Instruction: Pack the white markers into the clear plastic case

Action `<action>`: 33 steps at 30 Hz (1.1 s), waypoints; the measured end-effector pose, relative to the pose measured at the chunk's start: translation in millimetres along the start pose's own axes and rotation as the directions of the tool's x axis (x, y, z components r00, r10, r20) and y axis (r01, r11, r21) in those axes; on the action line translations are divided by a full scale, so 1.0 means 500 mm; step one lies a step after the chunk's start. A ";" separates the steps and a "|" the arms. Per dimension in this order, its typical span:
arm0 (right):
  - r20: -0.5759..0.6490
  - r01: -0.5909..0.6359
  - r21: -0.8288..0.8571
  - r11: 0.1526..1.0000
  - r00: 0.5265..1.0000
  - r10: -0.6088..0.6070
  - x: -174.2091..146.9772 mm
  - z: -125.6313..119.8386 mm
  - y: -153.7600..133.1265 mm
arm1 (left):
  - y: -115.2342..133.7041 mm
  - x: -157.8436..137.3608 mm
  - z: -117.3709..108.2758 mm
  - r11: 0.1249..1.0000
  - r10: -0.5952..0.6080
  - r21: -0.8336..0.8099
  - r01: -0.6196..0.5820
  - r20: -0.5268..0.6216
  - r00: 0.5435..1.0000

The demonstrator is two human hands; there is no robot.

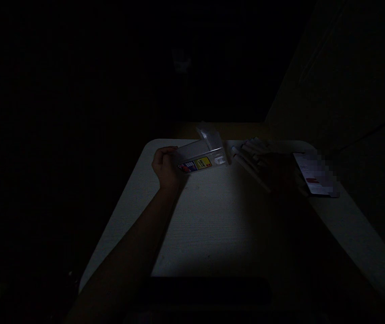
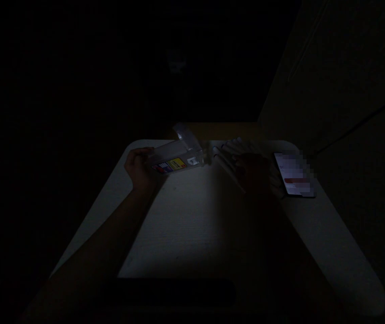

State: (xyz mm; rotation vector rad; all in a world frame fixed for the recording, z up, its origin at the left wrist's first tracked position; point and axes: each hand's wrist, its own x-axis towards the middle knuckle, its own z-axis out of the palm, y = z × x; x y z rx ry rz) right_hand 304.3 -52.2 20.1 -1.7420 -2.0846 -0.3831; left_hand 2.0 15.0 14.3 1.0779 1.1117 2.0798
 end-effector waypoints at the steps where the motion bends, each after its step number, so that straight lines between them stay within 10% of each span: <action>1: -0.006 -0.037 -0.002 0.999 0.999 0.037 0.000 -0.003 -0.006 | -0.001 0.001 -0.001 1.000 -0.001 0.004 0.001 -0.002 1.000; 12: -0.023 0.089 0.046 0.995 0.996 -0.088 -0.004 0.001 -0.054 | -0.007 -0.002 -0.002 0.995 -0.037 -0.095 0.041 0.050 0.998; 23: -0.060 0.225 0.124 0.966 0.974 -0.219 -0.001 0.011 -0.142 | -0.002 -0.017 -0.007 0.991 -0.104 -0.044 0.126 0.337 0.936; 29: -0.211 0.159 0.116 0.981 0.969 -0.132 -0.009 0.002 -0.138 | -0.020 -0.019 -0.028 0.994 0.026 0.083 -0.072 0.461 0.887; 33: -0.218 0.096 0.124 0.988 0.974 -0.067 -0.015 -0.041 -0.159 | -0.014 -0.018 -0.039 0.918 0.205 0.136 -0.373 0.643 0.738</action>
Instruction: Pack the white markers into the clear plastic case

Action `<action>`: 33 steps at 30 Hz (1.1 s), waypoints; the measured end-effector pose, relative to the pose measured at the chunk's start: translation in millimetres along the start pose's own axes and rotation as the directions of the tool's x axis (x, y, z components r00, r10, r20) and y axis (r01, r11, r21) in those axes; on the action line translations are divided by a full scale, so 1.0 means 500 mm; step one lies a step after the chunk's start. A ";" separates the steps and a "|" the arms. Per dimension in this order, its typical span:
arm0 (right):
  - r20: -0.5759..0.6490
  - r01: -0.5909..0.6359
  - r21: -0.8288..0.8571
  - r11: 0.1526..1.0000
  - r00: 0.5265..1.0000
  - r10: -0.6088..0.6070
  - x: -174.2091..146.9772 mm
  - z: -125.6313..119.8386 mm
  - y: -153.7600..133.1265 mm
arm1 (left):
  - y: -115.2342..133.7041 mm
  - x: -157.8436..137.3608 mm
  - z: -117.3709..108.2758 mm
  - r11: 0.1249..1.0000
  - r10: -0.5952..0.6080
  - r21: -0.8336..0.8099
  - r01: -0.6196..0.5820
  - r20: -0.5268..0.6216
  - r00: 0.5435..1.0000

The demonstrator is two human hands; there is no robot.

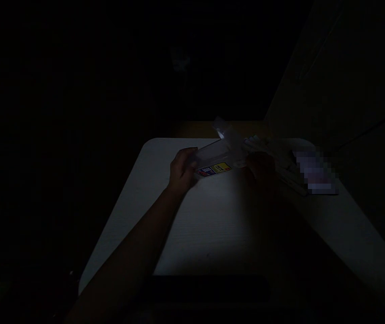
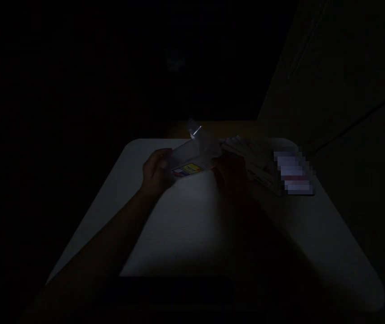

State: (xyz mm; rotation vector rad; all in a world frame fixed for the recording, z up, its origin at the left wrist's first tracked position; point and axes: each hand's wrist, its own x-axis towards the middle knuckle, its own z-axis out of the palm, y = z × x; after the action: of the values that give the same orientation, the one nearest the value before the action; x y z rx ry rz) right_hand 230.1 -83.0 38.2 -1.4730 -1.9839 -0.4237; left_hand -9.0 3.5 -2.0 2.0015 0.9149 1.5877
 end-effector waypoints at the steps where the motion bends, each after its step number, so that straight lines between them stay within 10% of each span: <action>1: -0.022 -0.001 -0.004 1.000 1.000 0.001 0.002 -0.011 -0.007 | 0.003 0.001 -0.001 0.997 0.053 0.044 -0.056 0.058 0.997; 6: -0.068 0.037 -0.005 0.999 0.997 -0.037 0.010 -0.044 -0.026 | 0.011 0.007 0.007 0.956 0.130 0.226 -0.187 0.244 0.961; 15: -0.126 0.154 0.058 0.986 0.981 -0.146 0.010 -0.021 -0.023 | -0.008 0.001 0.020 0.985 0.015 0.168 -0.034 0.111 0.994; 24: -0.199 -0.062 -0.061 0.996 0.979 0.049 0.004 -0.008 0.063 | 0.004 0.007 0.031 0.958 -0.247 0.146 0.248 -0.023 0.969; 33: 0.102 -0.414 -0.192 0.890 0.894 0.437 0.002 0.002 0.129 | 0.016 0.012 0.030 0.917 -0.360 0.177 0.357 -0.017 0.933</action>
State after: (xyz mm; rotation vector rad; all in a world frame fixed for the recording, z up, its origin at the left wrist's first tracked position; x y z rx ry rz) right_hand 290.3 -60.7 31.1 -2.0369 -1.6860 -0.3009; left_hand 8.3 3.3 4.0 1.8195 1.3706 1.3227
